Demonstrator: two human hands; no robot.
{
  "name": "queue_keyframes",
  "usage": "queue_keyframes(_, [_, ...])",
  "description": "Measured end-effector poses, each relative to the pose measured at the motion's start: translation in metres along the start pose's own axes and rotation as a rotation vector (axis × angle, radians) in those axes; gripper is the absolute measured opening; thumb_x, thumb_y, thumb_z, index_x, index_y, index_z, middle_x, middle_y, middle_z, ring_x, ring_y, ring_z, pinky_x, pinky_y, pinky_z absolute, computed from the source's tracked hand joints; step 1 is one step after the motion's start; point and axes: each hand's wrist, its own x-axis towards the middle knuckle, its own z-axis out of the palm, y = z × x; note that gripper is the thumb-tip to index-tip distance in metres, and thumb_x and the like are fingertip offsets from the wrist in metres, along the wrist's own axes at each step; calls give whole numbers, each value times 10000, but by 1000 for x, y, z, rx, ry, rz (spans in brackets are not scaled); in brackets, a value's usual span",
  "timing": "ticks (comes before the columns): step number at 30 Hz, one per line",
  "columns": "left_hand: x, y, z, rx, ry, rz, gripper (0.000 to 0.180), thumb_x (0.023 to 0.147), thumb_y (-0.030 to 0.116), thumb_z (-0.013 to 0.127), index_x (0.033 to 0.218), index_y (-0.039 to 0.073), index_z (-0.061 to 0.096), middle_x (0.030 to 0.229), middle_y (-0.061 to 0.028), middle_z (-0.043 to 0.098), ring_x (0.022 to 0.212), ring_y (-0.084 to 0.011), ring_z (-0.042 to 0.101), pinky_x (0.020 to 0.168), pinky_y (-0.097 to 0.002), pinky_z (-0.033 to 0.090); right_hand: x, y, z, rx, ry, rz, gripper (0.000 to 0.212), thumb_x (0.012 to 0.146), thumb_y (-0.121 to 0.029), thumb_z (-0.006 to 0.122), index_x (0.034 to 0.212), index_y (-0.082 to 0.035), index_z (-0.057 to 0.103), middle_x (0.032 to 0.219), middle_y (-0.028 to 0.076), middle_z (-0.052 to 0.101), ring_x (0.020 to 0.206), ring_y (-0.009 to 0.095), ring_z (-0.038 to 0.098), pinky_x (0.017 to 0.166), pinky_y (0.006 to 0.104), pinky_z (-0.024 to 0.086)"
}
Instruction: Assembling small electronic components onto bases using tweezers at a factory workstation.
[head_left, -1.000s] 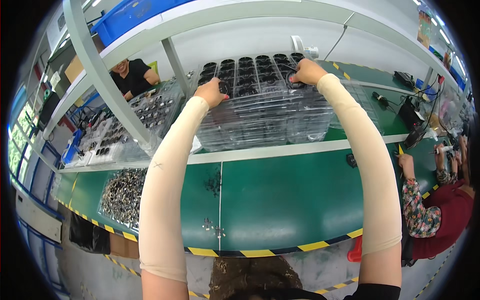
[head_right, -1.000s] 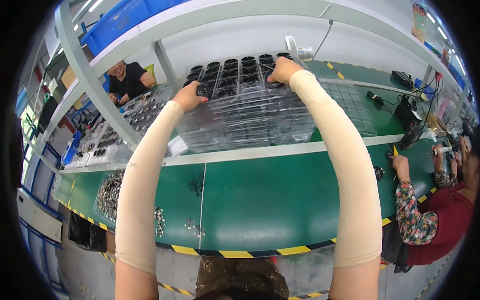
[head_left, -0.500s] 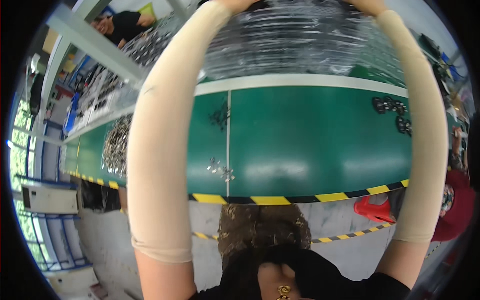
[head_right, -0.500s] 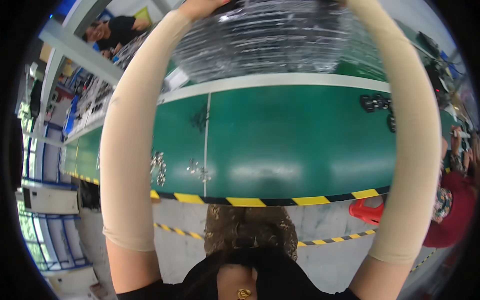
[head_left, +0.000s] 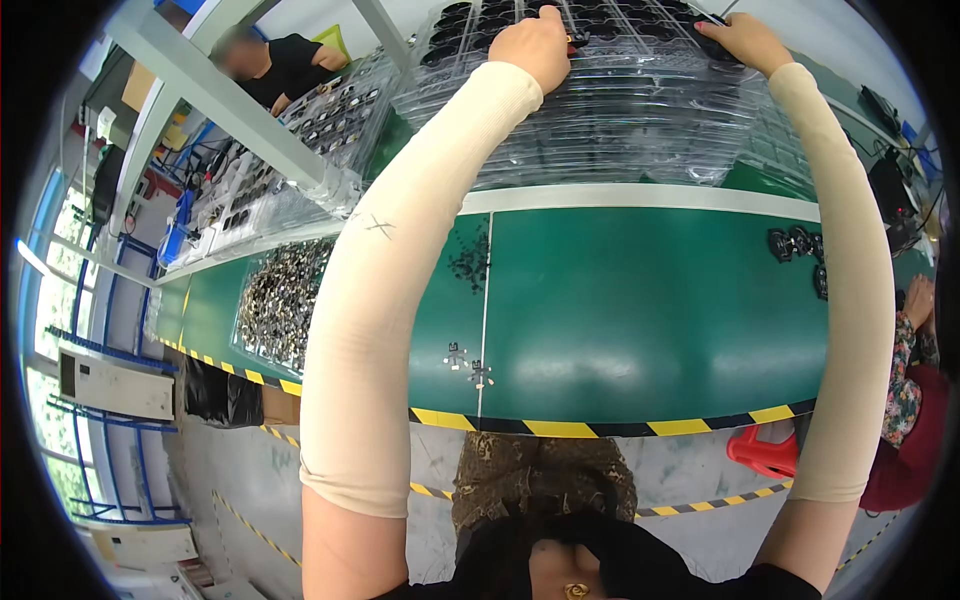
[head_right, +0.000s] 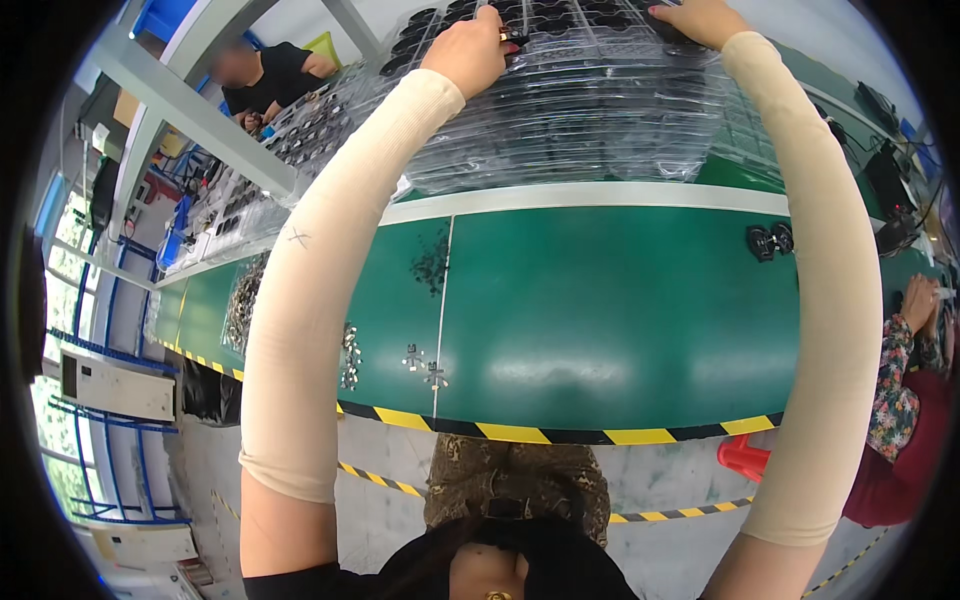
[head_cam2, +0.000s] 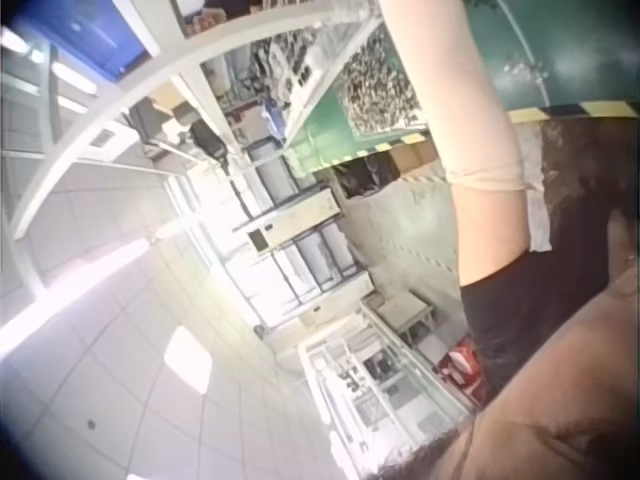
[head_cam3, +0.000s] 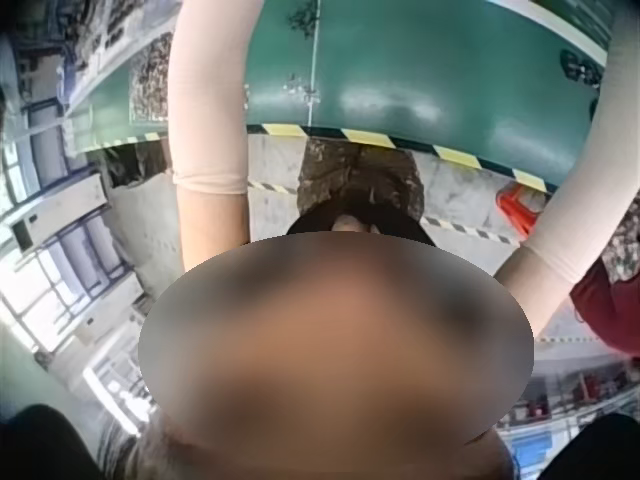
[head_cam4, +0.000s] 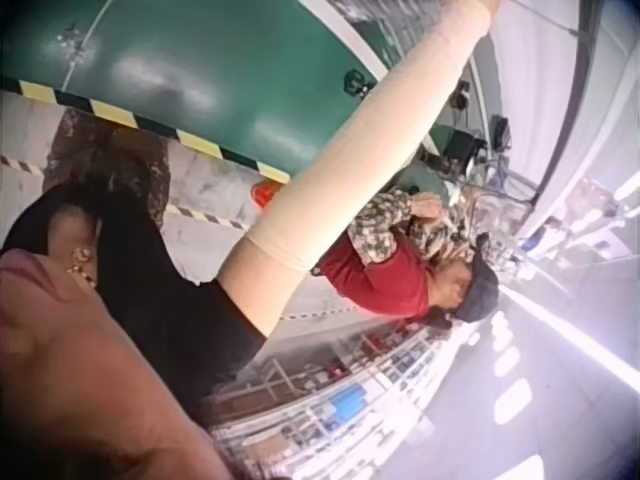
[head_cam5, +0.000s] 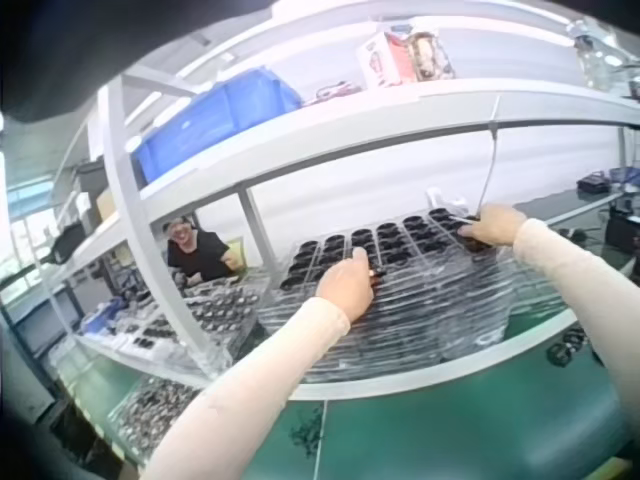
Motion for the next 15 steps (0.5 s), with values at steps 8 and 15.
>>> queue_keyframes(8, [0, 11, -18, -39, -77, -92, 421, 838, 334, 662, 1098, 19, 560, 974, -217, 682, 924, -364, 667, 826, -453, 504, -4, -1, 0, 8, -27, 62, 788, 786, -662, 594, 1003, 94, 655, 962, 246, 678, 922, 360, 657, 836, 402, 481])
queue_keyframes(15, [-12, 19, -21, -170, -6, -63, 325, 856, 285, 672, 1035, 51, 535, 895, -215, 673, 884, -423, 628, 775, -462, 489, -28, -19, -10, 95, 50, 5, 769, 720, -708, 641, 889, 42, 671, 809, 202, 671, 797, 324, 662, 767, 395, 488])
